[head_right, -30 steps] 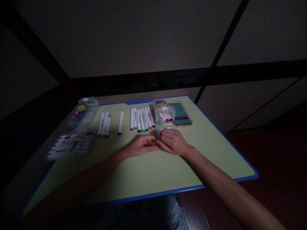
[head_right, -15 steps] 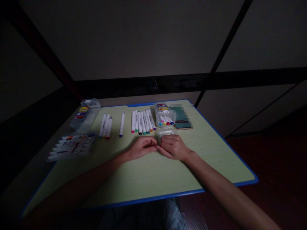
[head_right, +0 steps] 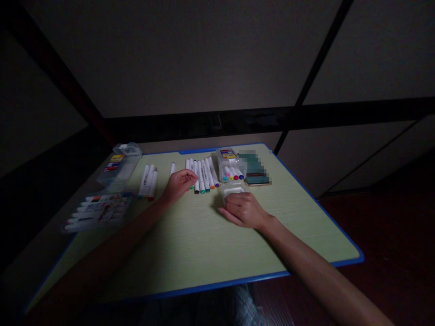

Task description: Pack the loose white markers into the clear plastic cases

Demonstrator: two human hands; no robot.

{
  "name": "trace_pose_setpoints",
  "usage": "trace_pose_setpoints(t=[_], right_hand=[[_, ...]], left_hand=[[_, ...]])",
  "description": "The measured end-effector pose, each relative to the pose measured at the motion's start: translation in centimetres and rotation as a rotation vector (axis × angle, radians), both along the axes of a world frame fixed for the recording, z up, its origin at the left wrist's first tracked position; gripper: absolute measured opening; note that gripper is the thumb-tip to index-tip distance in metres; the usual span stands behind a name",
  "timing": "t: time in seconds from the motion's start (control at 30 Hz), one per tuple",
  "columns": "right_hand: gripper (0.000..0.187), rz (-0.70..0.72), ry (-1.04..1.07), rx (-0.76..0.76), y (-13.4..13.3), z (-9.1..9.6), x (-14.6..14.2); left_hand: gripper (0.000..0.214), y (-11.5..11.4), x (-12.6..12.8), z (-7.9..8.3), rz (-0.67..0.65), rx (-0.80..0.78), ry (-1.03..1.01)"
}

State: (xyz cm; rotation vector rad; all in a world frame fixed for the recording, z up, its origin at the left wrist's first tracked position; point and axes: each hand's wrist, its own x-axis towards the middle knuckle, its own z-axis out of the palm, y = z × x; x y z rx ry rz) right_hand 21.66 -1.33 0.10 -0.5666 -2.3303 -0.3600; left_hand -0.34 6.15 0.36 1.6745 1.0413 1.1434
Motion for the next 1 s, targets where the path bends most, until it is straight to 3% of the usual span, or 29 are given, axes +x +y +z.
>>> trace_pose_setpoints(t=[0.23, 0.6, 1.0], right_hand=[[0.032, 0.008, -0.011, -0.006, 0.0, 0.1, -0.1], [0.034, -0.026, -0.036, -0.016, 0.0, 0.3, -0.1], [0.034, -0.027, -0.062, -0.027, 0.1, 0.1, -0.1]], left_hand=[[0.011, 0.6, -0.9, -0.9, 0.185, 0.312, 0.367], [0.018, 0.0, -1.2, -1.6, 0.386, 0.347, 0.665], [0.007, -0.3, -1.1, -1.6, 0.499, 0.313, 0.847]])
